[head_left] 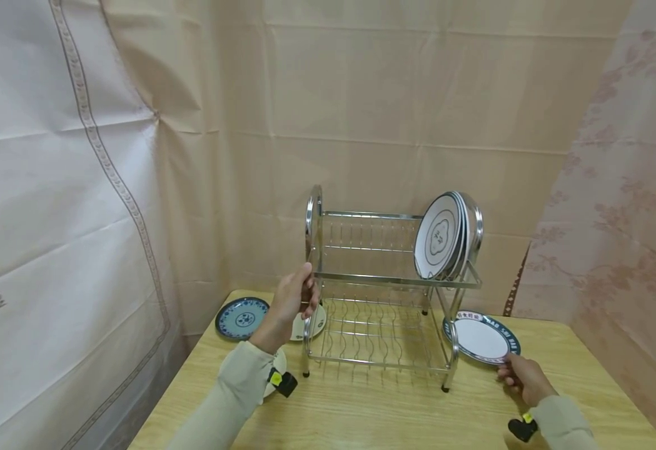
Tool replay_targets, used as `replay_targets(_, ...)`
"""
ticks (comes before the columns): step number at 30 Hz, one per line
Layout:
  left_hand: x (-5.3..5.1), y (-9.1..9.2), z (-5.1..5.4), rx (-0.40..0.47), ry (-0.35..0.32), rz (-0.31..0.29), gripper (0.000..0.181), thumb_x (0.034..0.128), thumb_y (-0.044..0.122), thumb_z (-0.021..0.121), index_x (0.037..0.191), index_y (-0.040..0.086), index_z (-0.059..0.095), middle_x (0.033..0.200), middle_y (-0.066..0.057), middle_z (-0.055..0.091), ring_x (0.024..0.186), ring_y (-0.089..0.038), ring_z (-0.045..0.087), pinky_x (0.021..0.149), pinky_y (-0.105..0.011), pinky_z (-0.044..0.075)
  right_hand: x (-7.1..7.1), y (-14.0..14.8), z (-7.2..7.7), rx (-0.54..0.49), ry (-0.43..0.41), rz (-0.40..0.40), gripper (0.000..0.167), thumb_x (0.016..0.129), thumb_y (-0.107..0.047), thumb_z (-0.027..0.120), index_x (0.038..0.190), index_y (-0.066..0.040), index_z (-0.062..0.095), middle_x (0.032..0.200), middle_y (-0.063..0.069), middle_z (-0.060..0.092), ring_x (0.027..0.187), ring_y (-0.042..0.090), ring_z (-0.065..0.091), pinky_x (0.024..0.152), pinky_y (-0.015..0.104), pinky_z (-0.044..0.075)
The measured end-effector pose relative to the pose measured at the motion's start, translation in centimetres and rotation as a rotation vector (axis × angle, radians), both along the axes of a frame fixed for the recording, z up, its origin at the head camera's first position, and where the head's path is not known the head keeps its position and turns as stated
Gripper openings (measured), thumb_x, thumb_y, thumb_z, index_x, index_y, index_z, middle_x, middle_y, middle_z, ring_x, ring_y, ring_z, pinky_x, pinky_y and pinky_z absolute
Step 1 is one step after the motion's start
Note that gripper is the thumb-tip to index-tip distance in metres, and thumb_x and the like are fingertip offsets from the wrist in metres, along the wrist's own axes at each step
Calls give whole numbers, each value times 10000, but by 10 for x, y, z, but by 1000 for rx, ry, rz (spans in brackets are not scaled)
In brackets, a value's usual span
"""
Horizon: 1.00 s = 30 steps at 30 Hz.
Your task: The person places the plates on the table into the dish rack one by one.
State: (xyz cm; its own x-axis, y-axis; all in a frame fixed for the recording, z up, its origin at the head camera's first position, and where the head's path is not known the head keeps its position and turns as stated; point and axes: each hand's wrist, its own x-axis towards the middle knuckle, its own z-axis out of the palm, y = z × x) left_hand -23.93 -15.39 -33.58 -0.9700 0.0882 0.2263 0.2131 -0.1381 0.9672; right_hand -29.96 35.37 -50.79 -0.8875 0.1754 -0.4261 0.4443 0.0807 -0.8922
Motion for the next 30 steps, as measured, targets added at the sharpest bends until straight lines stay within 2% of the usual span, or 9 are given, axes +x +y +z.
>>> replay_targets(11,1,-2,1,5,-9,4,459,1091,463,425,802,108,452,626,-31,530,468,-130,420,453,-225,344,8,8,0,-129,106,-38,338,1037,-148,366,783,-100,585,655,-70,560,509,11,451,445,182,375)
replay_targets(18,1,0,1,7,-11,-4,452,1087,463,428,803,112,455,624,-28,530,469,-127,422,455,-223,345,17,13,2,-96,140,-73,366,1079,-187,337,810,-93,567,659,-68,550,510,26,449,439,201,391)
replay_targets(25,0,1,0,-2,12,4,470,1082,471,427,784,108,437,603,-20,519,447,-119,412,443,-226,333,23,20,5,-185,172,-112,384,1059,-146,392,721,-122,574,628,-69,552,485,19,445,416,198,375)
replay_targets(30,0,1,1,-4,15,-2,460,1085,459,424,786,110,441,605,-15,520,448,-113,416,442,-223,337,30,23,12,-128,192,-114,380,1058,-163,402,728,-118,587,625,-70,551,482,22,445,421,202,375)
